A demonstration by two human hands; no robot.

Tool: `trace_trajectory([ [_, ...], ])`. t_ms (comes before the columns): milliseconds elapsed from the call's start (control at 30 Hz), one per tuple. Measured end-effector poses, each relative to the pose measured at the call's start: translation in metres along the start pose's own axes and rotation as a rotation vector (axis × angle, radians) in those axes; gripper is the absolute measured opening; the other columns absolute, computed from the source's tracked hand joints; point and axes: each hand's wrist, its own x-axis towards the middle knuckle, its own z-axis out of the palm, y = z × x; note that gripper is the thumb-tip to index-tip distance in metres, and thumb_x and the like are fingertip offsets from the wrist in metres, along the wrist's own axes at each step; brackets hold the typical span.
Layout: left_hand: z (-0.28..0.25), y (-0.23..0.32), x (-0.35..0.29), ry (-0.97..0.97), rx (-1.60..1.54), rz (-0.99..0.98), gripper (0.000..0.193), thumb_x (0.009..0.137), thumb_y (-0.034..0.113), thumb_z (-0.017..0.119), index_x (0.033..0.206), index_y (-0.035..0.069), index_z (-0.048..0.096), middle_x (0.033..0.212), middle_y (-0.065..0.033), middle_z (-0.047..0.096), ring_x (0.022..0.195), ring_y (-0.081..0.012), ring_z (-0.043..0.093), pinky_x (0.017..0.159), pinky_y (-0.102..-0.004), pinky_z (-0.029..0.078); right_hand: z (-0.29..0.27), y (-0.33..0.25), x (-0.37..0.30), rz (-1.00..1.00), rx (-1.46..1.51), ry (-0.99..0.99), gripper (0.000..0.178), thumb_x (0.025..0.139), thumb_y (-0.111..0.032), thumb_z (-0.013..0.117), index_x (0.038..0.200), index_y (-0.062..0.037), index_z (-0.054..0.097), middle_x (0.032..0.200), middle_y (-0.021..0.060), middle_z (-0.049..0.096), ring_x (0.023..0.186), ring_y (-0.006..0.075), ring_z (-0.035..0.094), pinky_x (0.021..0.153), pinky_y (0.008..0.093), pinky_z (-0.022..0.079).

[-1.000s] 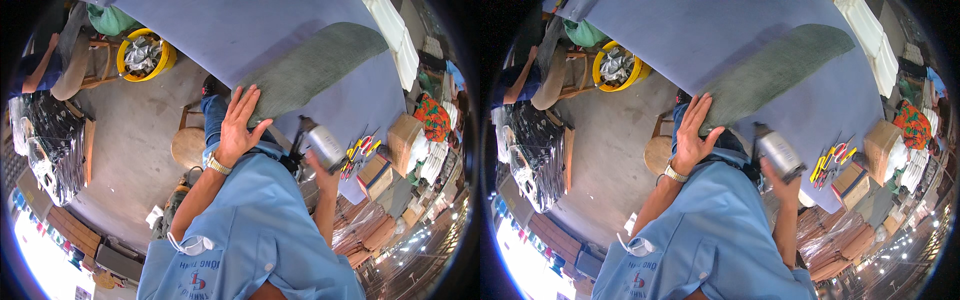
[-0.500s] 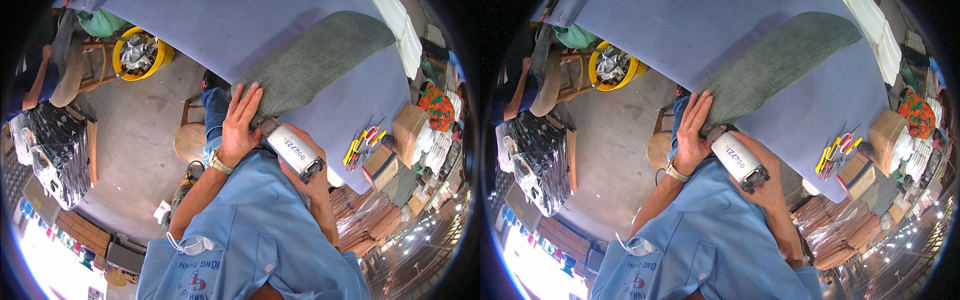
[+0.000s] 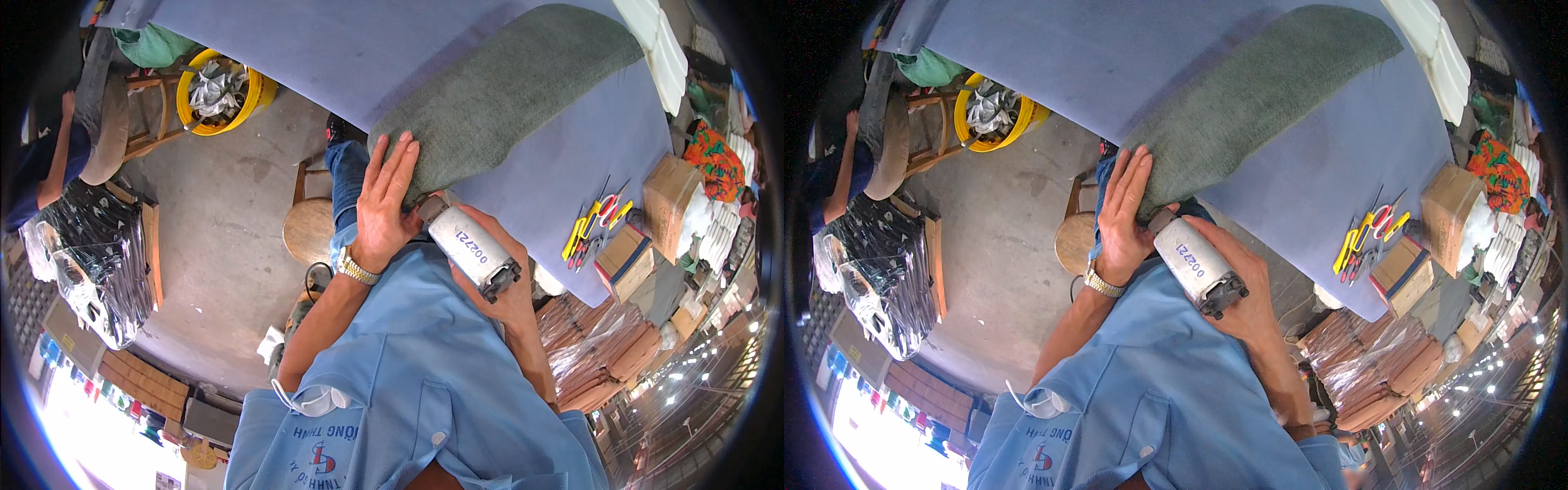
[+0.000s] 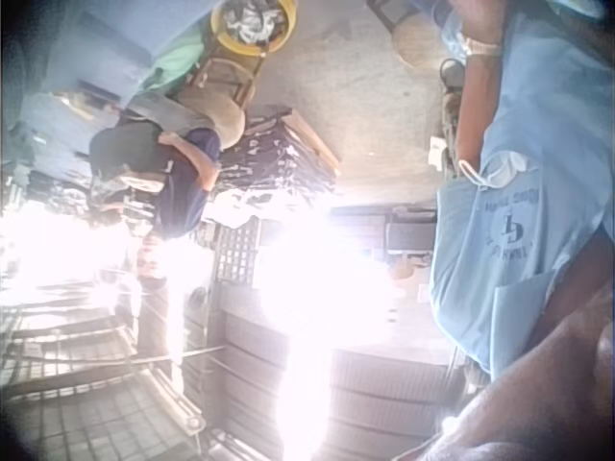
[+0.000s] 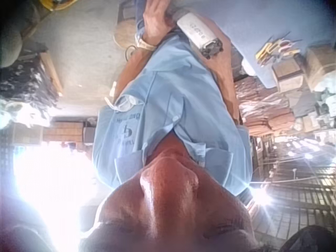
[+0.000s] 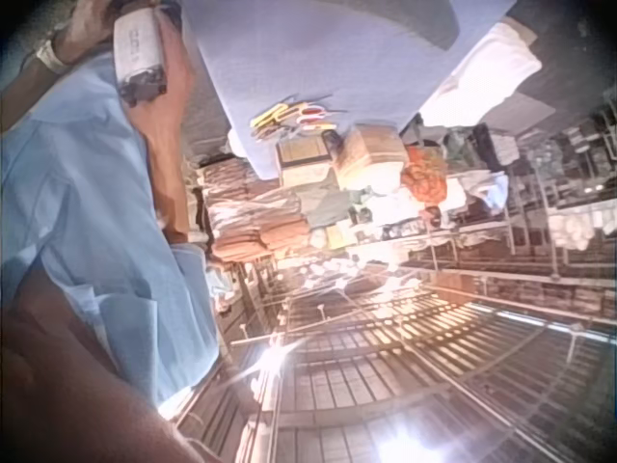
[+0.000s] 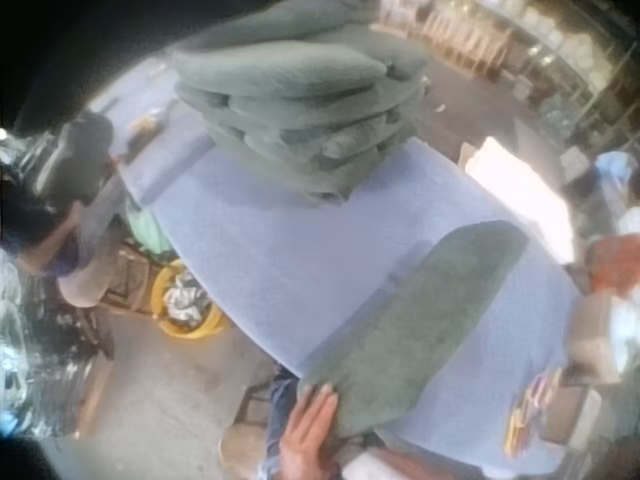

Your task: The person folds and staples green fabric onto foam cushions using a staple gun, then stacks the finished cushions. The person also handles white foam pieces and places them on the table.

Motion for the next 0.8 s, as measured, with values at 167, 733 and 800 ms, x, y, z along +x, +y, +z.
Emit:
trace_trajectory([
  [167, -0.0004, -0.0009, -0.0003, -0.010, -0.005, -0.005, 0.080, 0.075, 0.014, 0.089, 0.146, -0.001, 0.055, 0.150, -0.0205, 0.056, 0.144, -0.0420, 0.048, 0.116, -0.0470, 0.043, -0.0001, 0.0023, -0.0031, 0.026, 0.030, 0.013, 0.064, 0.079, -0.003, 0.077, 0.140, 0.0021, 0.059, 0.122, 0.0156, 0.071, 0.104, 0.0178, 0.070, 0.091, 0.0296, 0.054],
  [733, 0.0057, -0.0051, -0.0048, 0.038, 0.006, 0.025, 0.095, 0.068, 0.009, 0.089, 0.152, -0.001, 0.046, 0.155, -0.0205, 0.050, 0.144, -0.0423, 0.046, 0.117, -0.0456, 0.044, 0.0045, 0.0013, 0.0047, -0.025, 0.000, 0.008, 0.061, 0.077, -0.003, 0.076, 0.135, 0.0014, 0.060, 0.125, 0.0174, 0.069, 0.110, 0.0267, 0.070, 0.096, 0.0356, 0.053],
  [800, 0.0057, -0.0041, -0.0049, 0.038, -0.002, 0.003, 0.097, 0.066, 0.006, 0.088, 0.153, -0.001, 0.045, 0.155, -0.0207, 0.050, 0.145, -0.0421, 0.046, 0.117, -0.0454, 0.044, 0.0067, 0.0031, 0.0060, -0.027, -0.006, 0.016, 0.061, 0.077, -0.003, 0.076, 0.135, 0.0014, 0.060, 0.125, 0.0173, 0.069, 0.111, 0.0276, 0.070, 0.096, 0.0358, 0.054],
])
